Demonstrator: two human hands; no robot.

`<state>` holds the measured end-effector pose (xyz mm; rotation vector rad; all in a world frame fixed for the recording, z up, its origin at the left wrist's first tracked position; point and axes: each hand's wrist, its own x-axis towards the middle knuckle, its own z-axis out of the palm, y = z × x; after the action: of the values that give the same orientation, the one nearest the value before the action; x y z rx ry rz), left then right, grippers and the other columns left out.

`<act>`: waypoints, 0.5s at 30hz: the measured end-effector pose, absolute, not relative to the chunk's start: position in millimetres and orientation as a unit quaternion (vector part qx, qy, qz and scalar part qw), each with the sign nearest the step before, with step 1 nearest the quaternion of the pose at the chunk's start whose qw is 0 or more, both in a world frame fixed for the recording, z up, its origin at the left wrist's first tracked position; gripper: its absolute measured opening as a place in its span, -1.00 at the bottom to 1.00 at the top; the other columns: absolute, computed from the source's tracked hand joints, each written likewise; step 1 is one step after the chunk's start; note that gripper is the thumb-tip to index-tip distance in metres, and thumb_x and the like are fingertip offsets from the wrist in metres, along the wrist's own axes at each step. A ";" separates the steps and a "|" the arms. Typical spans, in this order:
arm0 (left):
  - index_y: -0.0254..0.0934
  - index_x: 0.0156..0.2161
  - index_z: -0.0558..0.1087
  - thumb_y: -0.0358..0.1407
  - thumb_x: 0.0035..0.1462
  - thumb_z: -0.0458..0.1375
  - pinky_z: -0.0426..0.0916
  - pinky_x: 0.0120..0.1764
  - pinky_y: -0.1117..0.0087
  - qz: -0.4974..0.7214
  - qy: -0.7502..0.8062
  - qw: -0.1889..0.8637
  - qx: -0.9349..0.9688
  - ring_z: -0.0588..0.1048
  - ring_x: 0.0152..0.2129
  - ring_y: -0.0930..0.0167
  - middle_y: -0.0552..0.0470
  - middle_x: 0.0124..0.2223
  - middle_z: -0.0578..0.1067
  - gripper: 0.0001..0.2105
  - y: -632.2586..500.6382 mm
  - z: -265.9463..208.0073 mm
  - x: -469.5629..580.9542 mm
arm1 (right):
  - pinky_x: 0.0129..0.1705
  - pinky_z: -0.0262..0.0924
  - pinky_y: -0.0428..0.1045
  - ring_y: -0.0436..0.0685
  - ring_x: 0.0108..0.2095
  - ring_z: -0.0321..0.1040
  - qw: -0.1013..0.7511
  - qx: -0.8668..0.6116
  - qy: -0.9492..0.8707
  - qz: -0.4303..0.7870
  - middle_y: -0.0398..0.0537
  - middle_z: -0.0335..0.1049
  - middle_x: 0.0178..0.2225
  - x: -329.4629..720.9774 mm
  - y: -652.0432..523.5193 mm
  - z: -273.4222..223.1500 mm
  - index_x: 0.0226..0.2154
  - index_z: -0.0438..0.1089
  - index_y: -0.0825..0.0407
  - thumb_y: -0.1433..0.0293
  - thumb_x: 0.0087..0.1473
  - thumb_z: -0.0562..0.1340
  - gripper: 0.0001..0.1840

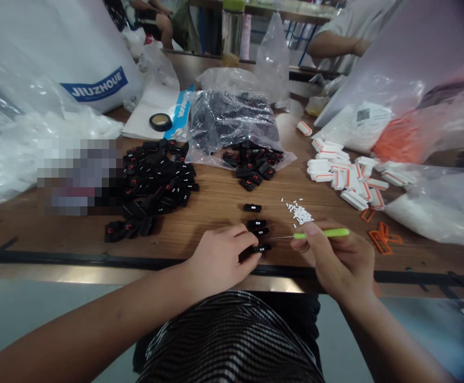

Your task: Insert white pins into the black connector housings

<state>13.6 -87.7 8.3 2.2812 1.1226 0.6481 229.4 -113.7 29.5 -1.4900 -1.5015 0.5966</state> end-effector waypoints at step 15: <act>-0.22 -0.10 0.52 -0.33 0.26 0.19 0.44 -0.23 0.33 0.282 0.432 0.241 0.822 0.54 -0.30 0.38 0.04 -0.18 0.55 -0.87 -73.0 1.6 12.2 | -0.37 0.37 -0.07 0.00 -0.45 0.47 0.475 -0.568 -0.633 0.229 -0.15 0.53 -0.47 225.1 -98.9 20.7 -0.43 0.52 -0.01 0.37 0.23 0.24 -0.78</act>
<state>12.2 -73.0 1.6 2.2500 1.1816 0.7705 225.1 -98.9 20.7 -1.3879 -1.5470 0.5605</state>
